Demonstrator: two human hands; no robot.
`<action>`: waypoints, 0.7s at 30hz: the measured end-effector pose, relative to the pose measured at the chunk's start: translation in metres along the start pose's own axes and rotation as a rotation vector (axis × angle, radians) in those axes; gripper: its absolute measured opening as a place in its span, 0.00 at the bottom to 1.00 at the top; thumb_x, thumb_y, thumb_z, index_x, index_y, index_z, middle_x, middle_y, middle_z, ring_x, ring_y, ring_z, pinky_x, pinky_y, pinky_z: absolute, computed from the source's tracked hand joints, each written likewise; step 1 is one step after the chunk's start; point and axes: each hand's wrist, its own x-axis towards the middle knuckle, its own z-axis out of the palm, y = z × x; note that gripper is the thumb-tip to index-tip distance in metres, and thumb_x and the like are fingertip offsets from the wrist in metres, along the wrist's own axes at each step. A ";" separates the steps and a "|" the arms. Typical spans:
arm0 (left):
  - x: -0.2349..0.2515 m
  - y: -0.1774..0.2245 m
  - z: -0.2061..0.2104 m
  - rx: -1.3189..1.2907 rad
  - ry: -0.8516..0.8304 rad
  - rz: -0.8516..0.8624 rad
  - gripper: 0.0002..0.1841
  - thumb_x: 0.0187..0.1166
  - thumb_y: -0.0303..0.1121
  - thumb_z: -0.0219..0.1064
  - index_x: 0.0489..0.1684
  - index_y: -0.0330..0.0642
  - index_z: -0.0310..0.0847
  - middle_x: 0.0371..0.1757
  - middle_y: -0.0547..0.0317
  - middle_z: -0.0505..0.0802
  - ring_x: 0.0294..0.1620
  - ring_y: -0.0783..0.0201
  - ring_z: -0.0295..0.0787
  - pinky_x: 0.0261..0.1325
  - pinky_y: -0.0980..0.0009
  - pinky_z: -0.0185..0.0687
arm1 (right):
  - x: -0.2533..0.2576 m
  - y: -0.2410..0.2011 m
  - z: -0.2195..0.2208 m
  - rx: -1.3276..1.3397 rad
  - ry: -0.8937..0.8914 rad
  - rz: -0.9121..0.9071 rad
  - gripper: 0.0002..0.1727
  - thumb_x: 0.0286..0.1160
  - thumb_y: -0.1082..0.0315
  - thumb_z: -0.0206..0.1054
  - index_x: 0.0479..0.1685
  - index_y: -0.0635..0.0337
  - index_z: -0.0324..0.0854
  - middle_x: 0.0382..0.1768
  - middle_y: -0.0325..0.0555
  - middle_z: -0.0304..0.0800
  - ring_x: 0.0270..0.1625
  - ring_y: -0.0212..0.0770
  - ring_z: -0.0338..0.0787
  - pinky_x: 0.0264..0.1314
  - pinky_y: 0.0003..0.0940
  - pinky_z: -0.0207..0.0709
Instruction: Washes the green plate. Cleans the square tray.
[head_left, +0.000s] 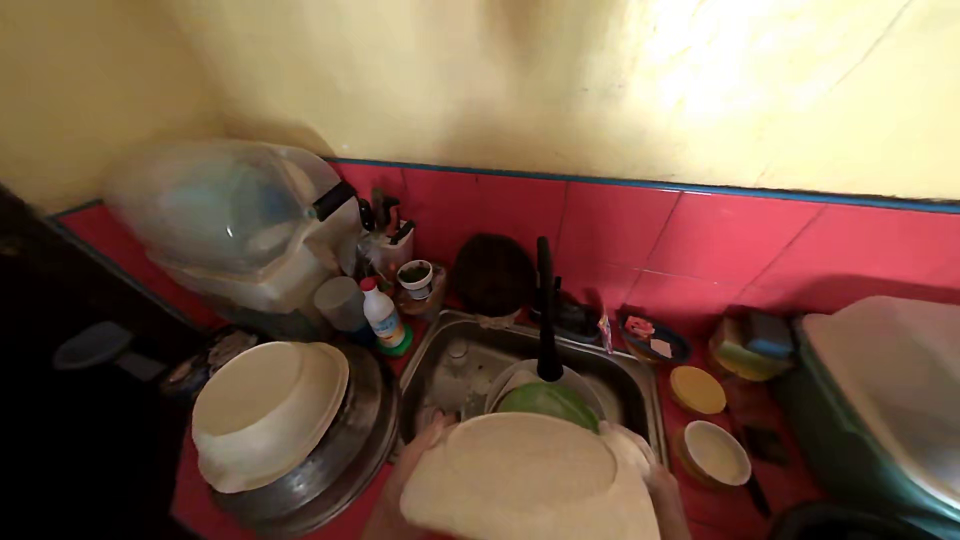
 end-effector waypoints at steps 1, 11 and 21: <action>-0.007 0.002 -0.002 0.035 0.017 -0.043 0.19 0.94 0.37 0.43 0.59 0.39 0.81 0.46 0.63 0.95 0.48 0.72 0.92 0.55 0.72 0.89 | 0.003 0.003 -0.001 -0.032 0.014 -0.092 0.21 0.77 0.72 0.60 0.63 0.79 0.82 0.63 0.66 0.89 0.69 0.56 0.88 0.75 0.48 0.78; -0.057 0.002 0.020 0.324 0.084 -0.064 0.34 0.62 0.18 0.68 0.74 0.33 0.60 0.47 0.63 0.93 0.46 0.73 0.93 0.53 0.71 0.91 | 0.042 0.036 -0.014 -0.304 -0.026 -0.207 0.27 0.78 0.72 0.54 0.78 0.70 0.75 0.79 0.59 0.78 0.82 0.59 0.76 0.82 0.52 0.70; -0.058 -0.024 0.064 0.769 -0.256 0.217 0.22 0.66 0.29 0.74 0.55 0.20 0.81 0.45 0.52 0.93 0.46 0.80 0.88 0.56 0.80 0.84 | 0.041 -0.082 0.043 0.037 0.010 -0.280 0.35 0.85 0.40 0.47 0.71 0.59 0.82 0.78 0.51 0.80 0.87 0.52 0.68 0.89 0.62 0.52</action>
